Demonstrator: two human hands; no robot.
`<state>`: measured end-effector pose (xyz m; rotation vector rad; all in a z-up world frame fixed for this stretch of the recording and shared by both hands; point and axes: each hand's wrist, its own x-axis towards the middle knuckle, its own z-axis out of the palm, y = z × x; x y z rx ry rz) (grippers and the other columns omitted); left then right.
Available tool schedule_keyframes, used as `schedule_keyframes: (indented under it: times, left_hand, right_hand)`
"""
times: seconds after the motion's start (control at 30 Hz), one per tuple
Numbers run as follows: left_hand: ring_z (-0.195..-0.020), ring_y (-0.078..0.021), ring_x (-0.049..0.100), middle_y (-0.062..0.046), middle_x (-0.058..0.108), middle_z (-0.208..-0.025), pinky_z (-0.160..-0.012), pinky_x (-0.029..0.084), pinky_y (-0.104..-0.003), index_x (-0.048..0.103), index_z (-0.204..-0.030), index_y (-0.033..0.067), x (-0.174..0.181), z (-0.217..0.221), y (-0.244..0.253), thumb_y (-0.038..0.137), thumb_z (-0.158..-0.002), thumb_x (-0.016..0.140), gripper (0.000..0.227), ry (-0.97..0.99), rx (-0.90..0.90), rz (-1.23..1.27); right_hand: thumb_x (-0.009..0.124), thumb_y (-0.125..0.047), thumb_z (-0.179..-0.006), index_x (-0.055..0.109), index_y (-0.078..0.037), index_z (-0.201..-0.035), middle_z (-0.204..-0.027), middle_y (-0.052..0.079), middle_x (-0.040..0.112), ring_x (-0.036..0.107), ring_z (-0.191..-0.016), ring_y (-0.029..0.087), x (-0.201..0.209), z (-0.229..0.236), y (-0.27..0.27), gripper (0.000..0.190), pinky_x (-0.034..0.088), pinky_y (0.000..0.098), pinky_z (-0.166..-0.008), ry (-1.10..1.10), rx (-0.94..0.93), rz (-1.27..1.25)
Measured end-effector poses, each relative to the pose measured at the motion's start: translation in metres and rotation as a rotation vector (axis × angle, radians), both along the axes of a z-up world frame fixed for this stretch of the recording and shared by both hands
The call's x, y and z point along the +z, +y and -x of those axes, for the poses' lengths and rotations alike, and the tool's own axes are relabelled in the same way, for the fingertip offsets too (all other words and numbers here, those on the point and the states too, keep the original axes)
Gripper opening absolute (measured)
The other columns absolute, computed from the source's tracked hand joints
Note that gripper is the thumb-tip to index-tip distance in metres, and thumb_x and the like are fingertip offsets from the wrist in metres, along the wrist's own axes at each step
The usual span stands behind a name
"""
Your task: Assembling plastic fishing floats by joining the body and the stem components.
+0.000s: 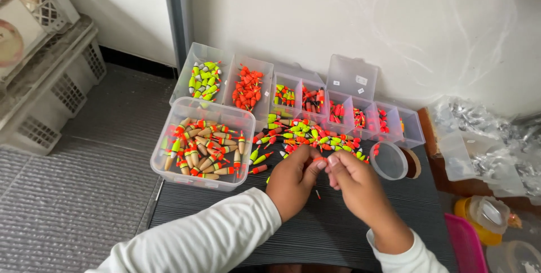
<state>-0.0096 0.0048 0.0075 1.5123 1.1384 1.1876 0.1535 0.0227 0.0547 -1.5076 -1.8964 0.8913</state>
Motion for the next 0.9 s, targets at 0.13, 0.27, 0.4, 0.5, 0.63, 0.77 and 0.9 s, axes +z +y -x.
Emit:
schedule_keyframes:
  times: [0.13,0.27,0.4,0.5,0.63,0.77,0.9]
  left_hand:
    - [-0.062,-0.0175,0.061,-0.001,0.061,-0.073,-0.064,0.046,-0.036,0.052,-0.105,0.0148,-0.005,-0.010,-0.004,0.025,-0.095,0.066,0.020,-0.174,0.072,0.178]
    - [-0.066,-0.0201,0.057,0.000,0.061,-0.071,-0.063,0.043,-0.038,0.058,-0.090,0.0191,-0.018,-0.020,-0.014,0.027,-0.093,0.068,0.013,0.110,-0.240,0.145]
    - [-0.074,-0.0214,0.064,0.001,0.066,-0.079,-0.067,0.045,-0.039,0.060,-0.090,0.0211,-0.022,-0.020,-0.016,0.029,-0.092,0.066,0.010,0.200,-0.326,0.176]
    - [-0.071,-0.0241,0.063,-0.001,0.066,-0.077,-0.064,0.044,-0.041,0.058,-0.090,0.0184,-0.024,-0.019,-0.015,0.025,-0.092,0.066,0.010,0.151,-0.351,0.078]
    - [-0.081,-0.0264,0.067,-0.004,0.071,-0.086,-0.069,0.047,-0.041,0.062,-0.091,0.0147,-0.023,-0.021,-0.018,0.022,-0.091,0.062,0.008,0.192,-0.398,0.101]
    - [-0.080,-0.0356,0.067,-0.011,0.072,-0.087,-0.066,0.047,-0.047,0.067,-0.092,0.0088,-0.024,-0.022,-0.016,0.025,-0.090,0.059,0.018,0.295,-0.401,0.113]
    - [-0.082,-0.0337,0.068,-0.009,0.073,-0.089,-0.067,0.048,-0.045,0.067,-0.094,0.0097,-0.024,-0.021,-0.014,0.026,-0.091,0.059,0.019,0.301,-0.405,0.114]
  right_hand:
    - [0.047,-0.027,-0.104,0.065,-0.010,-0.088,-0.068,0.002,0.063,0.058,-0.065,0.014,0.039,0.030,0.037,0.029,0.047,0.0295,-0.066,-0.143,-0.070,0.111]
    - [0.042,-0.027,-0.104,0.065,-0.009,-0.093,-0.070,0.000,0.060,0.053,-0.062,0.011,0.077,0.086,0.064,0.031,0.045,0.0282,-0.062,-0.122,-0.078,0.065]
    - [0.041,-0.026,-0.096,0.060,-0.018,-0.116,-0.090,0.000,0.065,0.058,-0.072,0.018,0.081,0.115,0.063,0.028,0.043,0.0368,-0.070,-0.342,-0.079,0.012]
    - [0.054,-0.030,-0.099,0.066,-0.018,-0.093,-0.075,-0.004,0.064,0.054,-0.066,0.012,0.061,0.119,0.052,0.018,0.042,0.0313,-0.064,-0.458,0.104,0.073]
    - [0.064,-0.033,-0.092,0.069,-0.034,-0.111,-0.082,-0.011,0.065,0.062,-0.077,0.013,0.006,0.103,0.056,0.020,0.045,0.0357,-0.067,-0.809,0.336,0.115]
    - [0.068,-0.031,-0.089,0.070,-0.032,-0.105,-0.082,-0.010,0.061,0.062,-0.079,0.014,-0.020,0.095,0.061,0.017,0.045,0.0381,-0.061,-0.798,0.435,-0.003]
    - [0.068,-0.033,-0.090,0.070,-0.030,-0.096,-0.083,-0.010,0.063,0.062,-0.078,0.014,-0.016,0.094,0.061,0.007,0.044,0.0384,-0.060,-0.808,0.413,0.002]
